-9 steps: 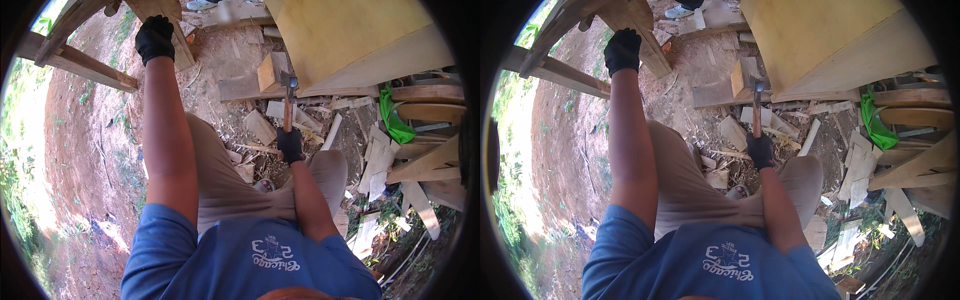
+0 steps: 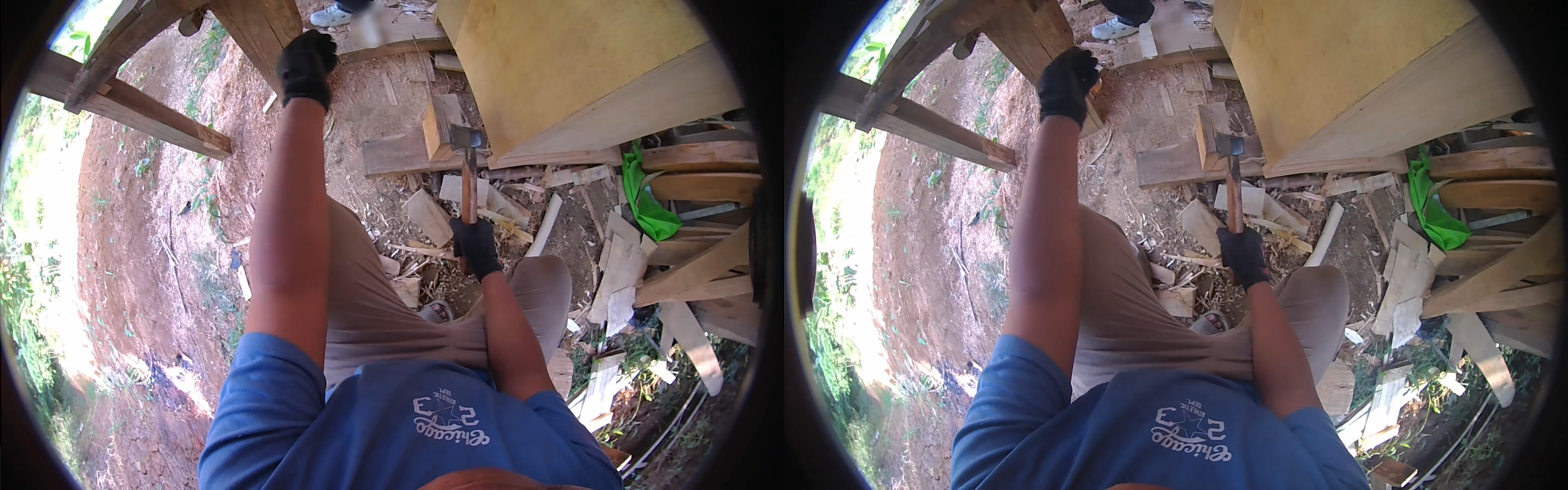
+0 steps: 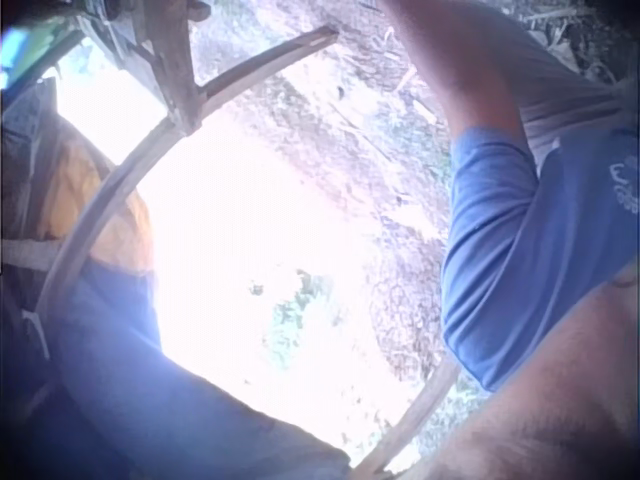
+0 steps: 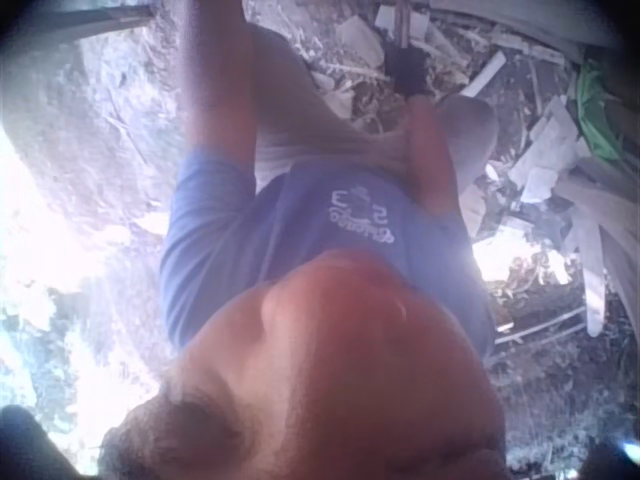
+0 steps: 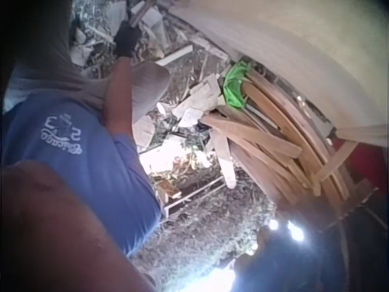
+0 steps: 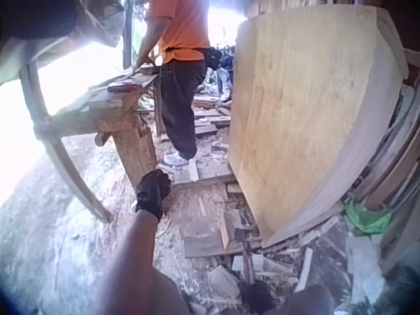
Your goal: The person uses a small axe and a hammer to carve and shape a piece of wood, striking the back of the axe head with the hammer to drive it through the timber.
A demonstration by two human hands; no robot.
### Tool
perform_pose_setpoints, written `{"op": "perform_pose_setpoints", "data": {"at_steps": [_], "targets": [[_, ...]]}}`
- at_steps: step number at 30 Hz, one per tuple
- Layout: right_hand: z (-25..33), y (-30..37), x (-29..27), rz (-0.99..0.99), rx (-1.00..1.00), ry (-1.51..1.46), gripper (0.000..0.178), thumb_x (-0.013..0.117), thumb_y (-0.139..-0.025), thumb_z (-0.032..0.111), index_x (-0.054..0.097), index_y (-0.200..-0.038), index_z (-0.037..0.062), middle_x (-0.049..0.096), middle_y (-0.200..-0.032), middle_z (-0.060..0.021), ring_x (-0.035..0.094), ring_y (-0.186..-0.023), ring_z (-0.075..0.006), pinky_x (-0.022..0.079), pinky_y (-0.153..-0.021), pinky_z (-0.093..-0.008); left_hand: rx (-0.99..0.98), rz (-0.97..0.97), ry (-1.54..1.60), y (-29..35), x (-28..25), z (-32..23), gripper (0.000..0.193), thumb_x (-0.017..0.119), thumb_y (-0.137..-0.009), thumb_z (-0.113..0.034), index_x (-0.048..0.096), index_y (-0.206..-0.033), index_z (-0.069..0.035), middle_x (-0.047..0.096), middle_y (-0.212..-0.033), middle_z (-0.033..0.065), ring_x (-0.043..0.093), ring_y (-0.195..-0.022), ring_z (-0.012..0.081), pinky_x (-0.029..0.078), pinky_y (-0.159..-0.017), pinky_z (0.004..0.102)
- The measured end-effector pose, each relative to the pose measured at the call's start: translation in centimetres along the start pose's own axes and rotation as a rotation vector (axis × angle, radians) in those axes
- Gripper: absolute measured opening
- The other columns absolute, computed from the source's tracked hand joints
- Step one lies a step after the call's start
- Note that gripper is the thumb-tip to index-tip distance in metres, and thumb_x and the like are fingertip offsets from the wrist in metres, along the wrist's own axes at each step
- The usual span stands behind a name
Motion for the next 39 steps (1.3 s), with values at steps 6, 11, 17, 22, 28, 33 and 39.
{"op": "perform_pose_setpoints", "data": {"at_steps": [6, 11, 17, 22, 28, 33, 39], "targets": [[0.8, 1.1, 0.3, -0.001, 0.028, -0.090, 0.041, 0.073, -0.087, 0.036, 0.070, -0.073, -0.0016, 0.064, -0.056, -0.0079, 0.066, -0.050, -0.0212, 0.053, -0.053, -0.0389, -0.092, 0.341, -0.341, 9.8, 17.0, -3.2, 0.051, 0.051, -0.100, -0.036, 0.058, -0.147, -0.017, 0.056, -0.151, 0.0228, 0.052, -0.142, 0.0405, 0.040, -0.119, 0.0515], [3.8, 3.8, -1.4, 0.116, 0.115, -0.363, 0.034, 0.075, -0.087, 0.029, 0.067, -0.073, -0.0002, 0.062, -0.057, -0.0053, 0.062, -0.048, -0.0193, 0.047, -0.048, -0.0371, -0.048, 0.685, -0.506, 12.6, 21.0, 2.0, 0.064, 0.044, -0.105, -0.034, 0.030, -0.166, -0.023, 0.045, -0.162, 0.0216, 0.046, -0.146, 0.0434, 0.035, -0.123, 0.0520], [12.1, 9.6, -6.5, -0.189, -0.494, -0.090, 0.026, 0.072, -0.093, 0.019, 0.067, -0.074, 0.0012, 0.065, -0.063, -0.0033, 0.064, -0.055, -0.0151, 0.047, -0.055, -0.0343, -0.047, 0.700, -0.645, 12.1, 21.9, 0.9, 0.063, 0.046, -0.105, -0.037, 0.035, -0.164, -0.021, 0.051, -0.156, 0.0228, 0.048, -0.145, 0.0424, 0.036, -0.122, 0.0512], [21.8, 16.3, -13.7, -0.271, -0.707, -0.550, 0.016, 0.071, -0.095, 0.003, 0.061, -0.082, 0.0044, 0.057, -0.065, -0.0007, 0.054, -0.056, -0.0116, 0.046, -0.057, -0.0330, 0.166, 0.556, -0.373, 4.5, 16.4, -2.8, 0.042, 0.049, -0.103, -0.034, 0.071, -0.132, -0.013, 0.075, -0.119, 0.0163, 0.071, -0.116, 0.0333, 0.055, -0.102, 0.0440], [21.6, 14.8, -12.0, -0.270, -0.900, -0.686, 0.014, 0.069, -0.099, 0.005, 0.063, -0.087, 0.0052, 0.064, -0.073, -0.0031, 0.057, -0.064, -0.0088, 0.046, -0.060, -0.0266, 0.077, -0.146, 0.857, -0.5, -2.0, -2.9, 0.035, 0.057, -0.104, -0.028, 0.066, -0.130, -0.007, 0.076, -0.118, 0.0113, 0.075, -0.102, 0.0286, 0.060, -0.088, 0.0425], [2.4, 1.2, -0.3, -0.220, -0.254, 0.138, 0.033, 0.070, -0.088, 0.032, 0.072, -0.091, -0.0013, 0.071, -0.082, -0.0217, 0.071, -0.081, -0.0358, 0.055, -0.073, -0.0454, -0.402, -0.377, 1.152, 1.7, -3.2, 0.0, 0.032, 0.057, -0.104, -0.025, 0.064, -0.129, -0.007, 0.074, -0.118, 0.0137, 0.073, -0.105, 0.0314, 0.060, -0.088, 0.0453], [0.8, -1.9, -1.1, -0.089, -0.149, 0.066, 0.032, 0.074, -0.086, 0.027, 0.066, -0.070, 0.0004, 0.062, -0.055, -0.0071, 0.062, -0.048, -0.0196, 0.050, -0.049, -0.0389, -0.299, -0.134, 0.917, 2.2, 0.4, -2.4, 0.029, 0.060, -0.105, -0.026, 0.067, -0.121, -0.003, 0.075, -0.108, 0.0128, 0.074, -0.096, 0.0289, 0.062, -0.079, 0.0416]]}}
Point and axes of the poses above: each hand's wrist, its own y-axis away from the middle knuckle, its own x-axis out of the palm, z = x × y, the point moved 6 cm from there along -y, towards the middle knuckle
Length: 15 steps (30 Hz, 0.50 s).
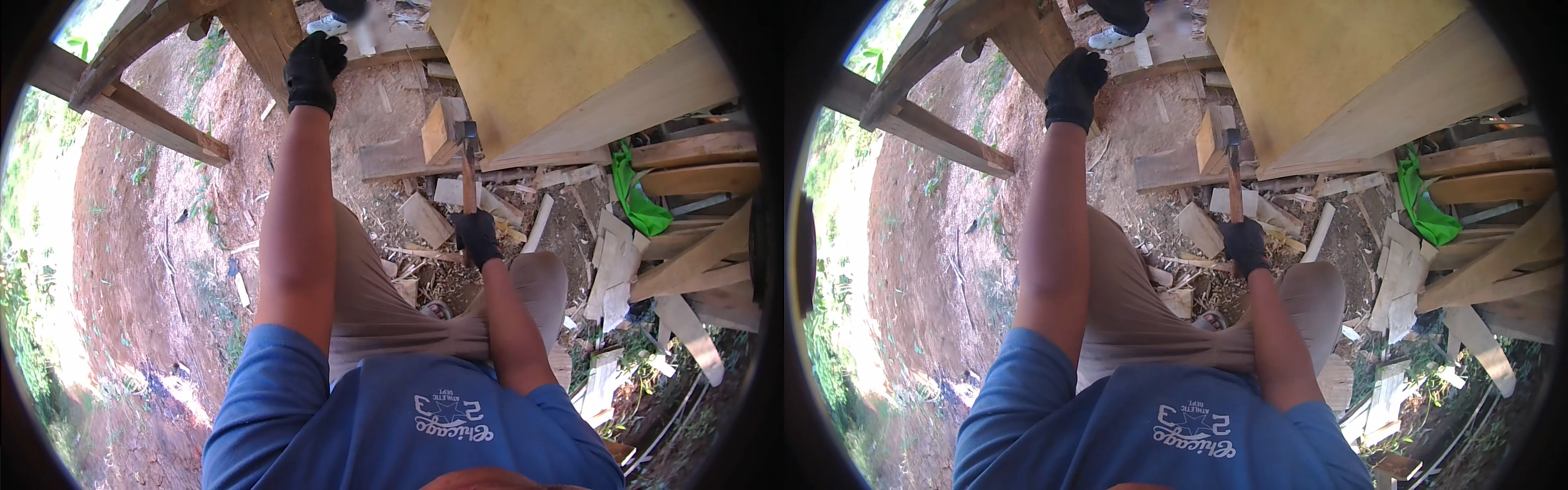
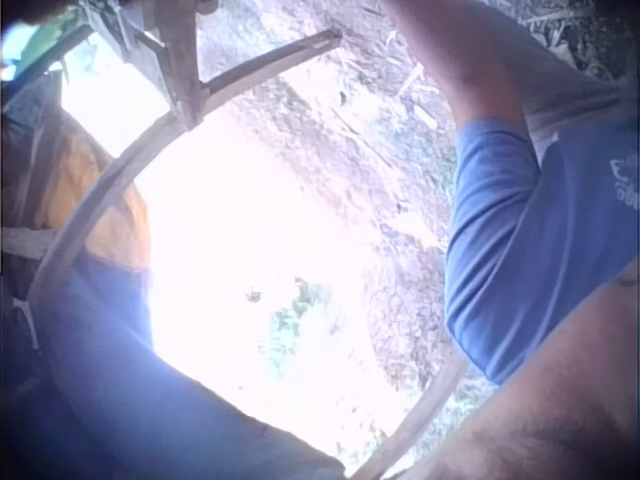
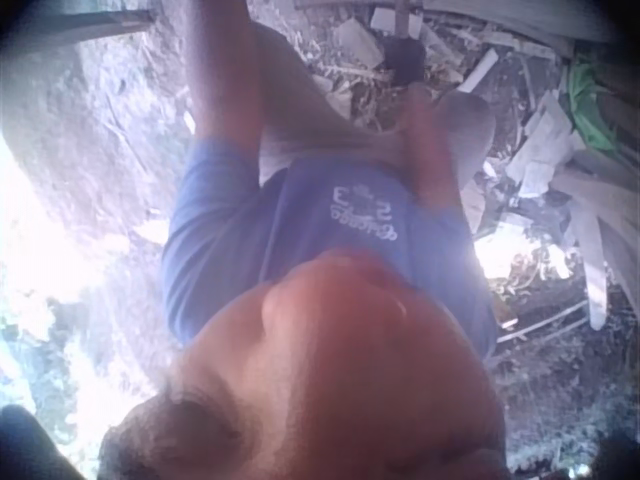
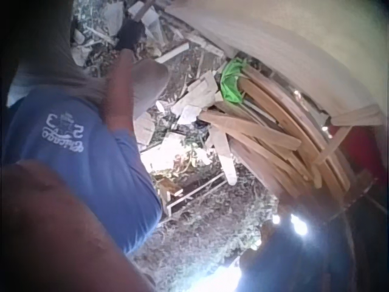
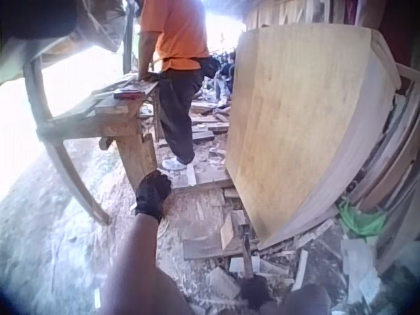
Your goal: The person uses a small axe and a hammer to carve and shape a piece of wood, striking the back of the axe head with the hammer to drive it through the timber.
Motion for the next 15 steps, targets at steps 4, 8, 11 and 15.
{"op": "perform_pose_setpoints", "data": {"at_steps": [4, 8, 11, 15], "targets": [[-2.7, -1.0, 0.9, 0.035, 0.035, 0.003, 0.032, 0.075, -0.087, 0.027, 0.066, -0.071, 0.0004, 0.062, -0.056, -0.0067, 0.062, -0.048, -0.0192, 0.049, -0.049, -0.0391, -0.036, 0.201, -0.554, -0.9, 3.5, 6.8, 0.039, 0.062, -0.102, -0.033, 0.067, -0.127, -0.003, 0.075, -0.110, 0.0169, 0.073, -0.099, 0.0308, 0.060, -0.084, 0.0402], [-3.1, 0.3, 0.5, 0.019, -0.010, 0.029, 0.040, 0.074, -0.084, 0.036, 0.071, -0.080, -0.0037, 0.067, -0.063, -0.0146, 0.070, -0.058, -0.0276, 0.056, -0.059, -0.0424, -0.080, 0.461, -1.424, 7.8, 9.4, 16.3, 0.061, 0.054, -0.100, -0.033, 0.040, -0.160, -0.026, 0.050, -0.153, 0.0277, 0.051, -0.141, 0.0414, 0.040, -0.119, 0.0466], [-1.0, 1.2, 0.4, 0.084, 0.120, -0.068, 0.042, 0.074, -0.084, 0.036, 0.072, -0.080, -0.0053, 0.068, -0.062, -0.0145, 0.071, -0.058, -0.0272, 0.057, -0.059, -0.0422, -0.118, 0.786, -1.658, 10.3, 7.7, 21.5, 0.077, 0.049, -0.101, -0.027, 0.014, -0.170, -0.032, 0.025, -0.170, 0.0266, 0.036, -0.154, 0.0435, 0.031, -0.126, 0.0490], [4.5, 5.0, -2.6, 0.199, 0.213, -0.380, 0.033, 0.076, -0.087, 0.027, 0.067, -0.071, -0.0008, 0.061, -0.057, -0.0061, 0.062, -0.049, -0.0166, 0.048, -0.048, -0.0370, -0.038, 0.876, -1.681, 11.4, 7.8, 21.7, 0.079, 0.047, -0.101, -0.021, 0.012, -0.170, -0.029, 0.021, -0.172, 0.0255, 0.032, -0.155, 0.0442, 0.029, -0.127, 0.0532]]}}
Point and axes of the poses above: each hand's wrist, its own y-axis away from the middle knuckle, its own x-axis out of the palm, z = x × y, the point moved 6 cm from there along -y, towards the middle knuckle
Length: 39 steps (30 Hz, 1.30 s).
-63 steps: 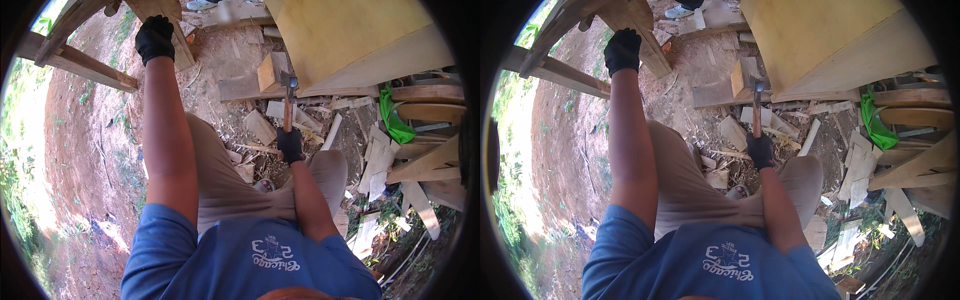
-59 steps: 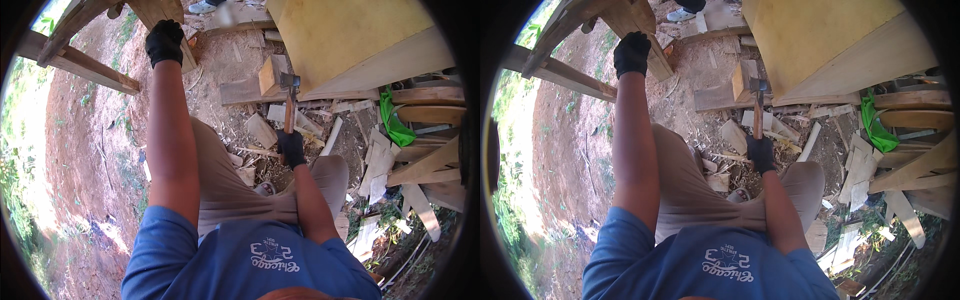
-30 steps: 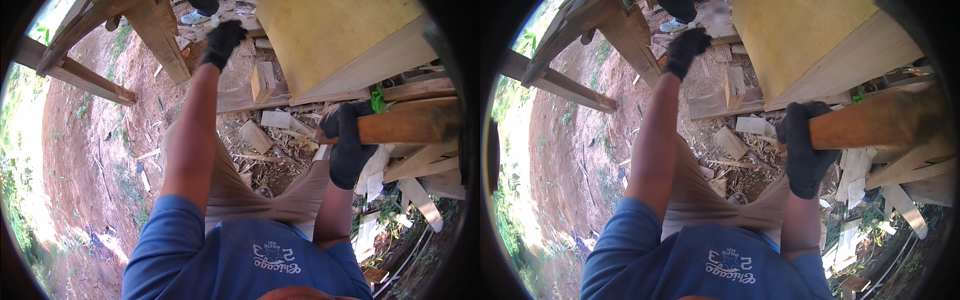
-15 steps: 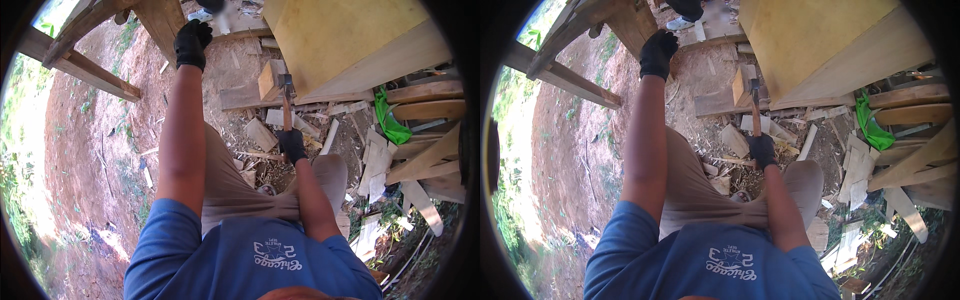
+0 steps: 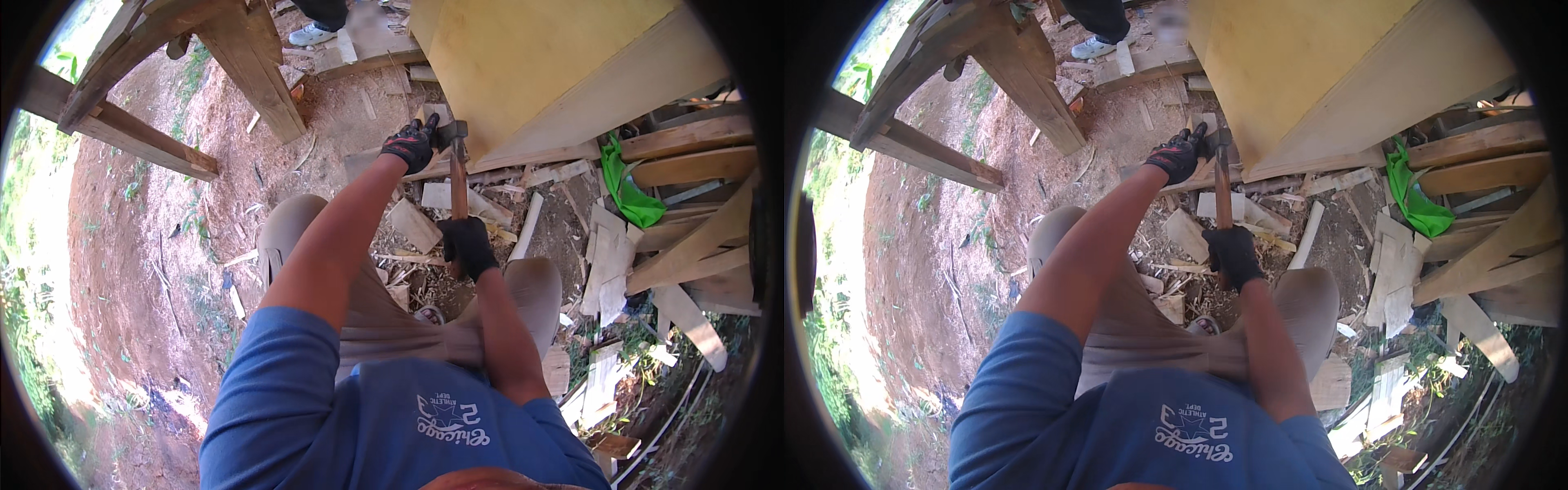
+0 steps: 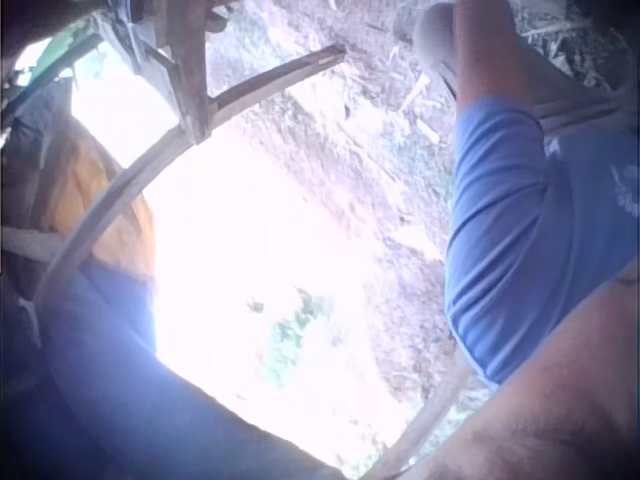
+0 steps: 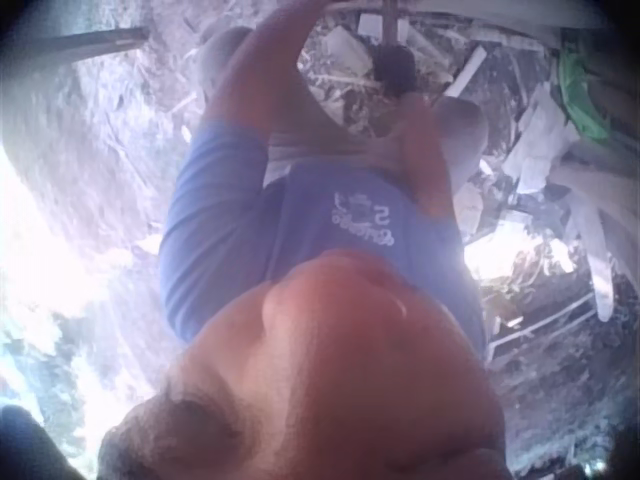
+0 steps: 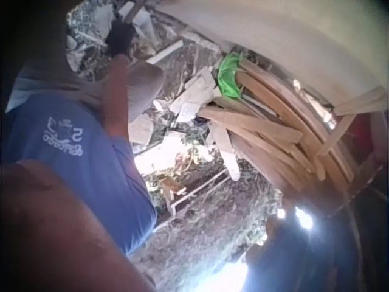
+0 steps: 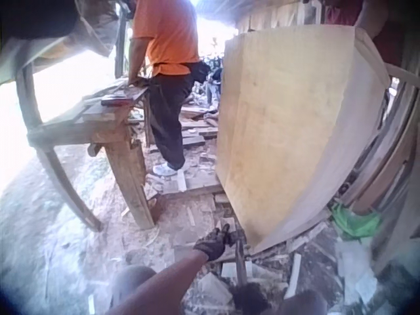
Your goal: The person uses a small axe and a hammer to carve and shape a piece of wood, striking the back of the axe head with the hammer to drive it through the timber.
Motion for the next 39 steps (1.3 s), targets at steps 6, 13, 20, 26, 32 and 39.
{"op": "perform_pose_setpoints", "data": {"at_steps": [6, 13, 20, 26, 32, 39], "targets": [[9.8, 7.9, -1.9, -0.170, -0.407, -0.012, 0.031, 0.074, -0.092, 0.021, 0.064, -0.067, 0.0054, 0.058, -0.055, -0.0023, 0.055, -0.050, -0.0101, 0.041, -0.049, -0.0312, -0.020, 0.004, -0.039, 0.0, -1.1, 0.5, 0.066, 0.037, -0.105, -0.024, 0.022, -0.169, -0.024, 0.036, -0.165, 0.0270, 0.041, -0.149, 0.0453, 0.035, -0.123, 0.0530], [21.7, 15.8, -4.7, -0.083, -0.976, -0.337, 0.018, 0.072, -0.096, 0.009, 0.060, -0.084, 0.0072, 0.058, -0.064, -0.0016, 0.055, -0.056, -0.0110, 0.043, -0.055, -0.0296, 0.085, -0.889, 0.268, 3.1, -18.6, 5.6, 0.035, 0.053, -0.103, -0.022, 0.067, -0.133, -0.012, 0.076, -0.117, 0.0186, 0.072, -0.111, 0.0364, 0.054, -0.100, 0.0435], [-3.7, -1.7, 1.0, -0.206, -0.192, 0.155, 0.027, 0.077, -0.087, 0.022, 0.066, -0.074, 0.0008, 0.063, -0.060, -0.0067, 0.062, -0.052, -0.0175, 0.049, -0.052, -0.0373, -0.135, -1.077, 1.072, 7.2, -22.8, 15.6, 0.034, 0.058, -0.098, -0.030, 0.079, -0.097, -0.004, 0.080, -0.092, 0.0085, 0.075, -0.086, 0.0174, 0.054, -0.076, 0.0351], [-4.4, -2.9, 0.4, -0.064, 0.003, 0.190, 0.038, 0.078, -0.082, 0.034, 0.072, -0.076, -0.0028, 0.066, -0.058, -0.0094, 0.066, -0.051, -0.0210, 0.054, -0.054, -0.0410, -0.123, -0.842, 0.587, 5.6, -22.3, 13.4, 0.035, 0.055, -0.099, -0.035, 0.075, -0.105, -0.007, 0.079, -0.102, 0.0126, 0.076, -0.098, 0.0271, 0.056, -0.081, 0.0418], [-5.4, -2.5, 0.6, -0.103, 0.015, 0.154, 0.032, 0.076, -0.084, 0.031, 0.071, -0.076, -0.0001, 0.064, -0.058, -0.0074, 0.065, -0.049, -0.0202, 0.053, -0.051, -0.0391, -0.145, -0.416, 0.318, 1.1, -11.6, 3.0, 0.060, 0.050, -0.101, -0.050, 0.053, -0.151, -0.016, 0.056, -0.152, 0.0230, 0.053, -0.141, 0.0402, 0.040, -0.119, 0.0489], [-1.9, 0.0, 0.5, -0.010, 0.067, 0.047, 0.031, 0.078, -0.084, 0.027, 0.069, -0.074, -0.0009, 0.064, -0.058, -0.0070, 0.062, -0.048, -0.0184, 0.049, -0.048, -0.0368, -0.012, -0.027, -0.020, -1.5, -1.9, -0.6, 0.077, 0.048, -0.102, -0.031, 0.014, -0.170, -0.023, 0.012, -0.175, 0.0233, 0.032, -0.155, 0.0446, 0.031, -0.127, 0.0478]]}}
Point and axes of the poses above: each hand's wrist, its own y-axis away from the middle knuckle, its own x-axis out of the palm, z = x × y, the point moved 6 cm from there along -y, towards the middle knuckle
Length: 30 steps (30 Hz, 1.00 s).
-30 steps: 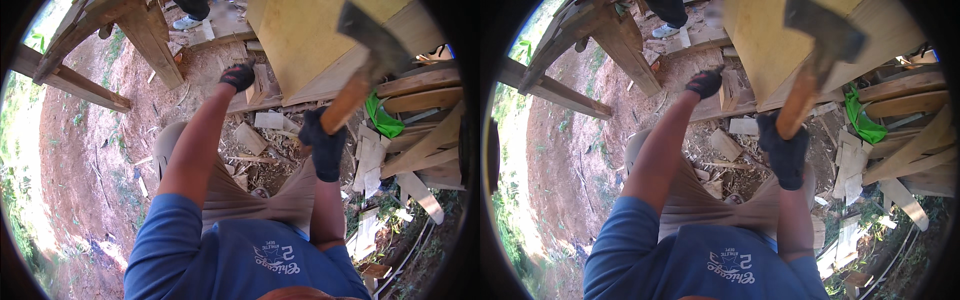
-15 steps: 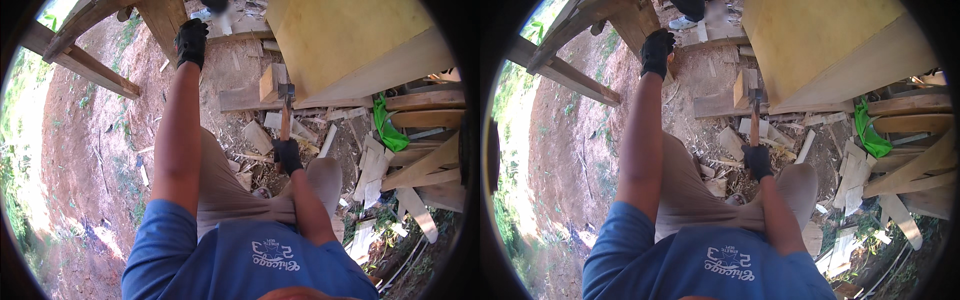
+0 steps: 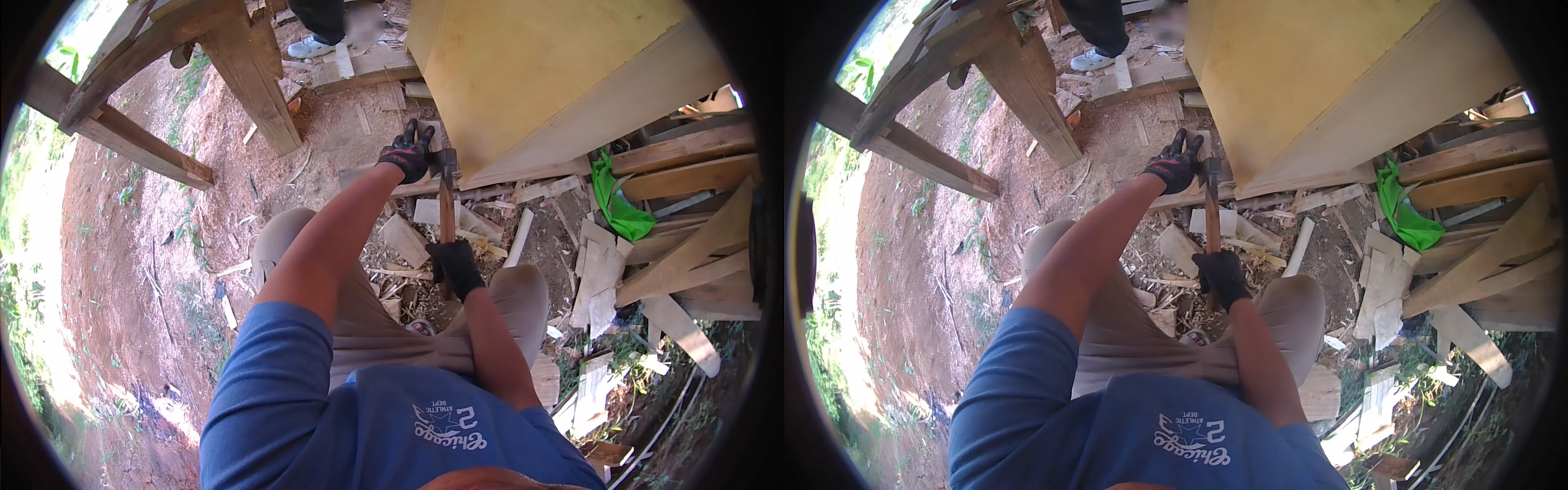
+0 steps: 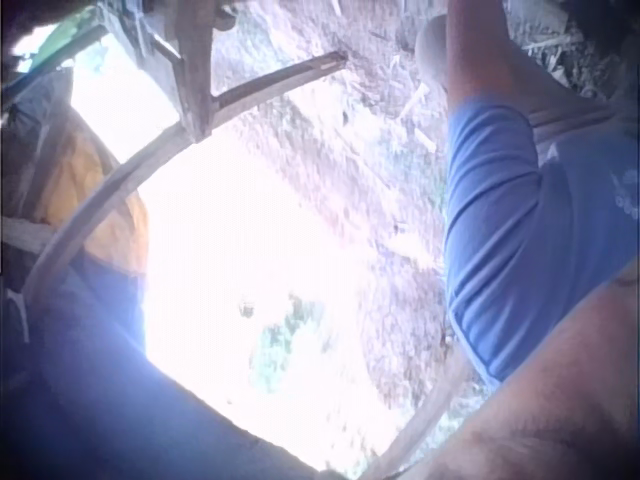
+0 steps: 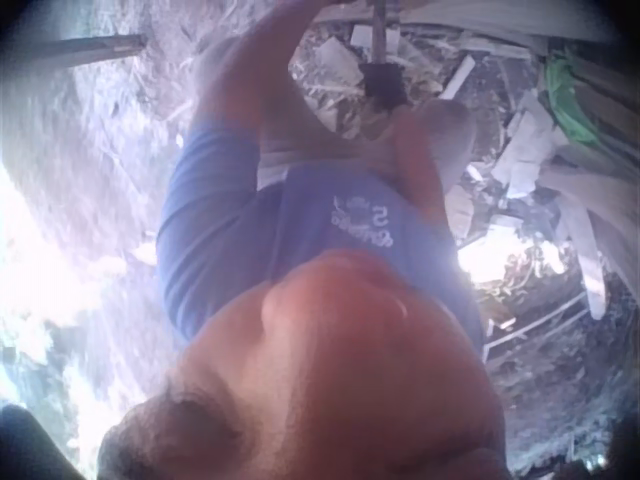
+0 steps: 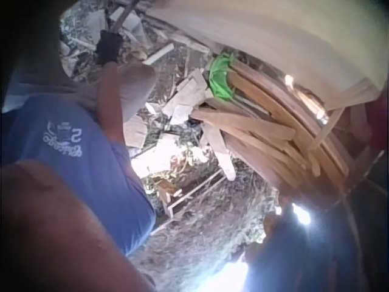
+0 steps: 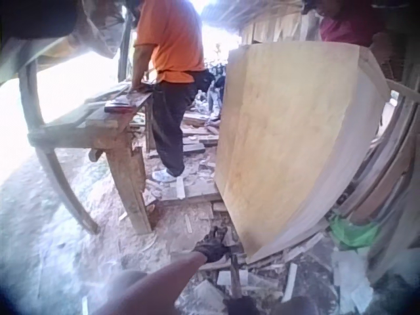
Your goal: The person uses a small axe and a hammer to carve and shape a piece of wood, striking the back of the axe head with the hammer to drive it through the timber.
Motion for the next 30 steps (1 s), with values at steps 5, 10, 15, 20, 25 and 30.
{"op": "perform_pose_setpoints", "data": {"at_steps": [5, 10, 15, 20, 25, 30], "targets": [[6.9, 5.7, -2.6, -0.291, -0.393, 0.075, 0.030, 0.079, -0.088, 0.029, 0.069, -0.074, 0.0037, 0.060, -0.056, -0.0033, 0.058, -0.051, -0.0138, 0.045, -0.051, -0.0323, 0.043, 0.117, 0.064, -0.6, 1.8, 0.2, 0.073, 0.041, -0.104, -0.024, 0.012, -0.171, -0.026, 0.007, -0.175, 0.0260, 0.044, -0.148, 0.0465, 0.040, -0.120, 0.0482], [20.6, 17.7, -4.9, -0.177, -0.757, -0.310, 0.012, 0.072, -0.094, 0.006, 0.062, -0.089, 0.0052, 0.059, -0.066, -0.0030, 0.056, -0.057, -0.0113, 0.042, -0.053, -0.0298, 0.058, -0.336, 0.040, -4.5, -5.4, 6.3, 0.031, 0.051, -0.099, -0.026, 0.074, -0.117, -0.015, 0.067, -0.131, 0.0214, 0.068, -0.120, 0.0367, 0.052, -0.105, 0.0475], [20.7, 15.6, -5.5, -0.190, -1.026, -0.514, 0.014, 0.071, -0.097, 0.005, 0.060, -0.088, 0.0065, 0.059, -0.069, -0.0023, 0.057, -0.062, -0.0105, 0.045, -0.057, -0.0297, 0.412, -1.043, 0.857, 6.3, -21.6, 9.1, 0.025, 0.055, -0.100, -0.013, 0.073, -0.117, -0.006, 0.076, -0.111, 0.0135, 0.073, -0.104, 0.0288, 0.059, -0.094, 0.0408], [-3.2, -4.9, 1.7, -0.296, -0.354, 0.132, 0.033, 0.079, -0.088, 0.024, 0.064, -0.066, 0.0043, 0.061, -0.056, -0.0038, 0.058, -0.046, -0.0164, 0.046, -0.047, -0.0366, 0.447, -1.107, 1.416, 9.2, -24.4, 26.0, 0.036, 0.048, -0.101, -0.017, 0.061, -0.132, -0.003, 0.063, -0.137, 0.0212, 0.065, -0.121, 0.0338, 0.055, -0.101, 0.0431], [-4.0, -4.2, 2.4, -0.098, -0.069, 0.092, 0.038, 0.076, -0.083, 0.034, 0.071, -0.078, -0.0032, 0.064, -0.057, -0.0107, 0.068, -0.054, -0.0254, 0.054, -0.057, -0.0441, 0.020, -1.075, 1.695, 9.4, -20.3, 15.1, 0.021, 0.067, -0.098, -0.020, 0.072, -0.110, -0.003, 0.076, -0.096, 0.0122, 0.074, -0.086, 0.0260, 0.061, -0.079, 0.0391], [-3.5, -5.1, 2.6, -0.164, -0.121, 0.223, 0.036, 0.076, -0.083, 0.033, 0.070, -0.074, -0.0014, 0.065, -0.058, -0.0095, 0.067, -0.053, -0.0223, 0.053, -0.054, -0.0407, -0.035, -0.653, 0.693, 0.1, -12.8, 10.0, 0.036, 0.055, -0.101, -0.038, 0.072, -0.123, -0.015, 0.074, -0.123, 0.0188, 0.068, -0.117, 0.0422, 0.053, -0.101, 0.0494]]}}
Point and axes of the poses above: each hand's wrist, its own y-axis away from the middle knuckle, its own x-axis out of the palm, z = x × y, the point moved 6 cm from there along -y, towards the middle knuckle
